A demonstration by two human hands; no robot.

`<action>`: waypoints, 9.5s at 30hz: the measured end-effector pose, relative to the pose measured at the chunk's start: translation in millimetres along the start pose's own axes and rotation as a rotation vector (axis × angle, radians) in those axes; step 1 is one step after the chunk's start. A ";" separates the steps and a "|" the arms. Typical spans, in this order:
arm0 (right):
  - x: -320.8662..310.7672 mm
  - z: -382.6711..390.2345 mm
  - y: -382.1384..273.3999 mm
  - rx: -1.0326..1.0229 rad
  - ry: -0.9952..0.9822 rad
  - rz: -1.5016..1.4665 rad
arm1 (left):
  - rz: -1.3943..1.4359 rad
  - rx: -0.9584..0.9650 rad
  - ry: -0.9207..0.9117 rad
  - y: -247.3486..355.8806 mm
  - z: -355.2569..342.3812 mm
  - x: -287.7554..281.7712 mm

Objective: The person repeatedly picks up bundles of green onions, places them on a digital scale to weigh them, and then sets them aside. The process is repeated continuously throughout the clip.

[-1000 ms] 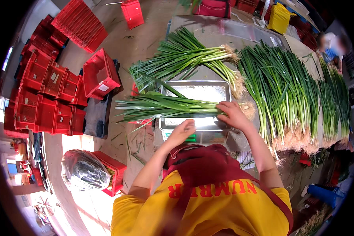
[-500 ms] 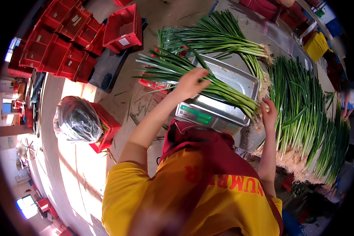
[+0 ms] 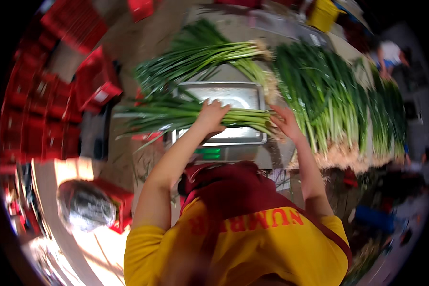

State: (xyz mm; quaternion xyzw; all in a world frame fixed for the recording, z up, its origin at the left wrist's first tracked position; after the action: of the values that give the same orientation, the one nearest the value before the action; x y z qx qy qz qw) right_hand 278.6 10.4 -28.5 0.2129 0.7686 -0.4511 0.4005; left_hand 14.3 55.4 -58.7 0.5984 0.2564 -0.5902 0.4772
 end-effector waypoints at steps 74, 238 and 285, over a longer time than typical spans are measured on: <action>41.0 60.6 -116.3 0.206 -0.161 -0.513 | 2.624 -0.248 -0.605 61.3 43.9 -11.1; 31.0 160.4 121.1 0.838 0.606 0.320 | 0.801 -0.326 0.409 -78.2 24.6 -29.8; -76.0 202.3 130.3 0.920 0.597 -0.283 | 0.201 0.556 0.031 176.1 -0.1 -11.7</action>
State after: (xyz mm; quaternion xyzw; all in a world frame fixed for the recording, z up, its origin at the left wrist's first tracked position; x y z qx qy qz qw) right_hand 498.7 -96.3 -90.3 0.3788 0.5936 -0.7093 -0.0327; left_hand 165.6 -14.2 -0.4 0.7377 0.0316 -0.5782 0.3472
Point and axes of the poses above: each hand's wrist, its own z-axis away from the middle knuckle, its own x-axis out of the palm, y = z × x, the point moved 5 cm from there along -z, towards the middle knuckle, and after that the axes turned 15 degrees about -x, right-handed, at the moved point
